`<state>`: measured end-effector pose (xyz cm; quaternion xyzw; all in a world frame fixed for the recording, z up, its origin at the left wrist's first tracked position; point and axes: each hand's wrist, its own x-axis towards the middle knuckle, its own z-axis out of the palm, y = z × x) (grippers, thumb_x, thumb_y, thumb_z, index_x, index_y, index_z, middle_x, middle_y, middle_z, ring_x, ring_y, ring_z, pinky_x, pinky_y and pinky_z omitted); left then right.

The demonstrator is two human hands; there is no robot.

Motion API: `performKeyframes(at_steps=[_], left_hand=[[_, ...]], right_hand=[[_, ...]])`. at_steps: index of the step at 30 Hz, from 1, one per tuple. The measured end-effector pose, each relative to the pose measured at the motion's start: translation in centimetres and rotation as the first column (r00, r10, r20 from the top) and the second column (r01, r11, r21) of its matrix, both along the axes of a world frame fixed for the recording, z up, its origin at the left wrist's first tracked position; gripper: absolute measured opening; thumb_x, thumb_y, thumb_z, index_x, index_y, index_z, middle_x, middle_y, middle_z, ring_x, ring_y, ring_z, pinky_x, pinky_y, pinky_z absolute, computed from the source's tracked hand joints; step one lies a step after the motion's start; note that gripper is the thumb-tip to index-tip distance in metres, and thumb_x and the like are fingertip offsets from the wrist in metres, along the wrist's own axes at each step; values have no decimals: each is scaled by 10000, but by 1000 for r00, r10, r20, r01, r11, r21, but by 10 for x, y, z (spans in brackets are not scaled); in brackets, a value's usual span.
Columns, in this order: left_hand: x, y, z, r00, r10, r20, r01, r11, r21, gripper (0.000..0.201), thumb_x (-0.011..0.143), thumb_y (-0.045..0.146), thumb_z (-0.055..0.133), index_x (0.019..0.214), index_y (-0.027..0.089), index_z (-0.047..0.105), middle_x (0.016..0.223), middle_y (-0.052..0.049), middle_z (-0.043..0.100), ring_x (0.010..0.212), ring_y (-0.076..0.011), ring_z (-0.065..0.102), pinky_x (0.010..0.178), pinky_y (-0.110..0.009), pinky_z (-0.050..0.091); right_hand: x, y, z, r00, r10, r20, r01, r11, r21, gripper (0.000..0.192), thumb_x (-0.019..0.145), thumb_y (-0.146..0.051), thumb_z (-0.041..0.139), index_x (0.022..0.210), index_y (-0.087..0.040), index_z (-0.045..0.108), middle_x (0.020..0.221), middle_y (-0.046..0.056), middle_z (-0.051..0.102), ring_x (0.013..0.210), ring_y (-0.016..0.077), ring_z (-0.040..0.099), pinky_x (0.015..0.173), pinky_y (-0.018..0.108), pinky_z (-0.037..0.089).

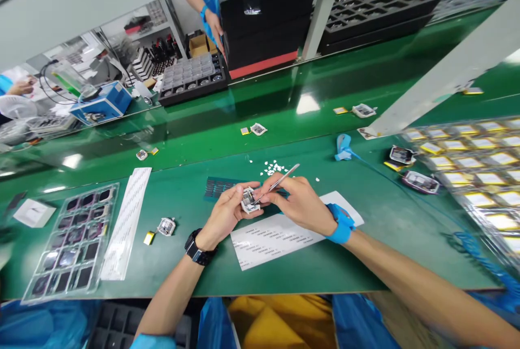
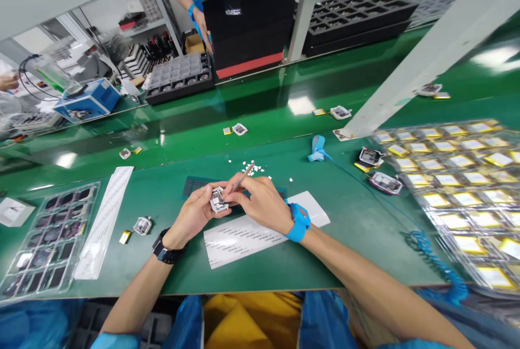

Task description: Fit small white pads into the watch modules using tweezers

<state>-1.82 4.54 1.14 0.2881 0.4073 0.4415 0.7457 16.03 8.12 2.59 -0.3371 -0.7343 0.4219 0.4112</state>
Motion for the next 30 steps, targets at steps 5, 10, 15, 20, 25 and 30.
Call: performKeyframes(at_steps=[5,10,15,20,25,30], left_hand=[[0,-1,-1,999,-33,-28,32,999,-23,444,781,511,698,1063,169,725,1000,-92,736,821,-177,691,717,-288,580],[-1,-2,-2,997,-47,-53,47,999,-9,470,764,532,704,1069,175,727,1036,-97,730,835,-186,687,755,-321,581],[-1,-2,-2,998,-44,-55,44,999,-8,469,758,534,709,1068,181,727,1024,-95,732,801,-169,681,757,-319,580],[-1,-2,-1,997,-46,-58,44,999,-24,472,746,544,715,1056,189,732,1003,-86,734,791,-152,674,750,-296,580],[-2,-2,-1,996,-55,-66,54,998,-27,488,740,546,719,1067,185,729,1013,-86,732,795,-155,671,766,-310,575],[-1,-2,0,996,-64,-61,63,998,-16,485,728,551,725,1039,179,734,989,-84,727,810,-159,670,755,-295,573]], right_hand=[[4,-3,-2,998,19,66,-23,998,57,111,857,-156,619,786,-222,673,746,-25,751,711,142,720,692,237,536],[2,-6,-5,993,19,116,-23,999,37,147,844,-151,628,746,-242,690,772,-27,751,798,172,726,756,270,548],[0,-7,-7,993,17,118,-22,999,37,146,837,-145,640,741,-241,694,804,-21,756,830,185,725,770,286,552],[0,-7,-9,994,31,102,-37,998,55,155,833,-119,651,744,-234,702,820,-19,753,872,185,721,799,285,548],[-1,-7,-8,996,35,87,-37,999,19,140,834,-135,657,753,-236,708,817,-17,753,886,193,720,826,298,548],[-1,-6,-6,996,32,85,-30,999,-24,119,843,-191,656,745,-235,708,790,-6,754,850,200,726,808,309,554]])
